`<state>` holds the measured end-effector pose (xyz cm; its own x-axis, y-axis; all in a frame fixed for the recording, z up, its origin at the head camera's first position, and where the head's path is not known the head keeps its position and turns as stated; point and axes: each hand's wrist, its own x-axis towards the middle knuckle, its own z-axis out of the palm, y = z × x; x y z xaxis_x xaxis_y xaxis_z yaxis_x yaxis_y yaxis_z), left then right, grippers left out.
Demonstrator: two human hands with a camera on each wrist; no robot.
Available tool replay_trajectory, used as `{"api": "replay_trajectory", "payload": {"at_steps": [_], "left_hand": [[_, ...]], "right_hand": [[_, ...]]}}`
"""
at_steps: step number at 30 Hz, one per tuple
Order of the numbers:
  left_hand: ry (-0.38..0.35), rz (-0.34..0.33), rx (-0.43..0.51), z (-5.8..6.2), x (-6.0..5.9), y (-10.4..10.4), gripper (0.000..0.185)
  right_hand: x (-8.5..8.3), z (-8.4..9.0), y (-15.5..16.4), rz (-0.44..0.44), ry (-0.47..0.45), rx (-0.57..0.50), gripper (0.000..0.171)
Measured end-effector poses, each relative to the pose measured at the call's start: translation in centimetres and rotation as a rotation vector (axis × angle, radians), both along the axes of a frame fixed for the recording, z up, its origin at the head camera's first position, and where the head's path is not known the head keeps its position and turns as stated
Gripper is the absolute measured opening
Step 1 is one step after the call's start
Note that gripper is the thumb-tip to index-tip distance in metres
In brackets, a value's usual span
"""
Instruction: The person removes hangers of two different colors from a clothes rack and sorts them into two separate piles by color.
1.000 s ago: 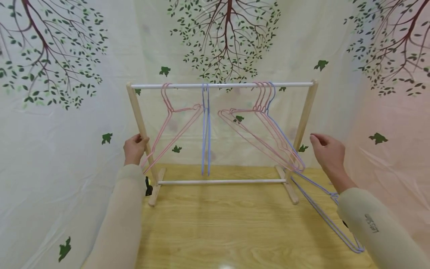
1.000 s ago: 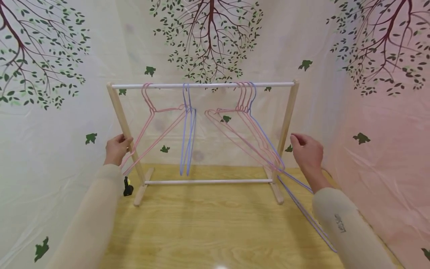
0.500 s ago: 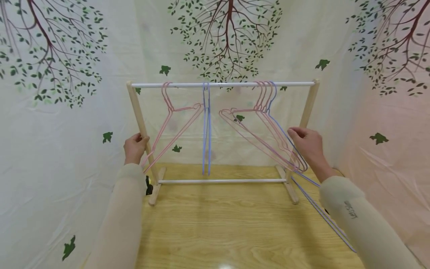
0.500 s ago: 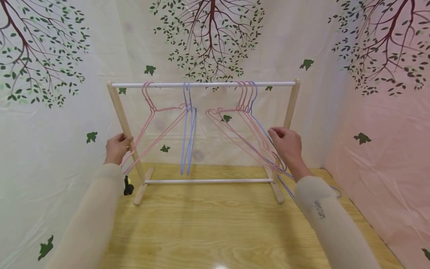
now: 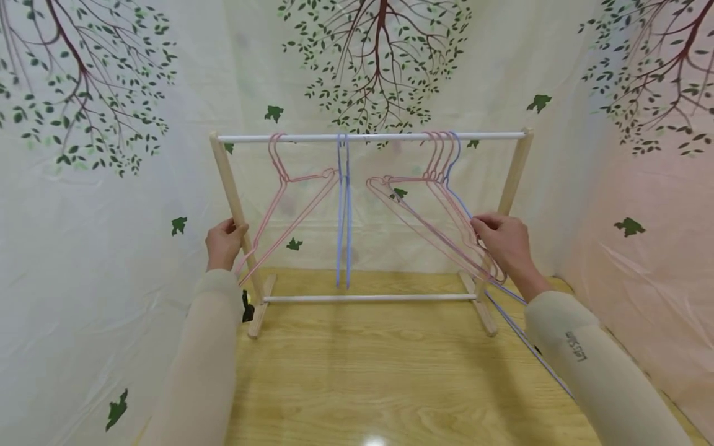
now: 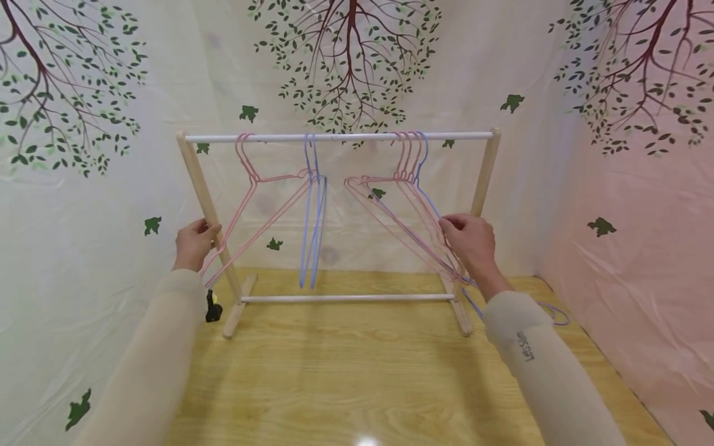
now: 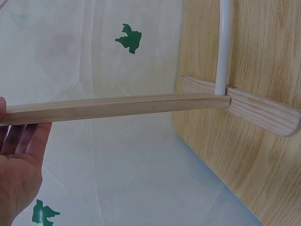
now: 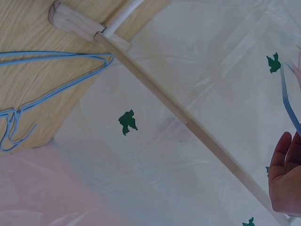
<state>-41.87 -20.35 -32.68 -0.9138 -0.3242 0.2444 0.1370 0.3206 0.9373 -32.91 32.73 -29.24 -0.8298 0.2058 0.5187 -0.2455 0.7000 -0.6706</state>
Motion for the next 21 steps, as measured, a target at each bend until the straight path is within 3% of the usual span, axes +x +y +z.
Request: {"api": "replay_trajectory", "payload": {"at_steps": [16, 21], "left_hand": [[-0.022, -0.011, 0.007, 0.02, 0.43, -0.31, 0.045], [-0.007, -0.021, 0.011, 0.0, 0.33, -0.2, 0.045]], "right_hand": [[0.0, -0.2, -0.07, -0.013, 0.027, -0.073, 0.034], [0.01, -0.18, 0.27, -0.064, 0.049, -0.089, 0.034]]}}
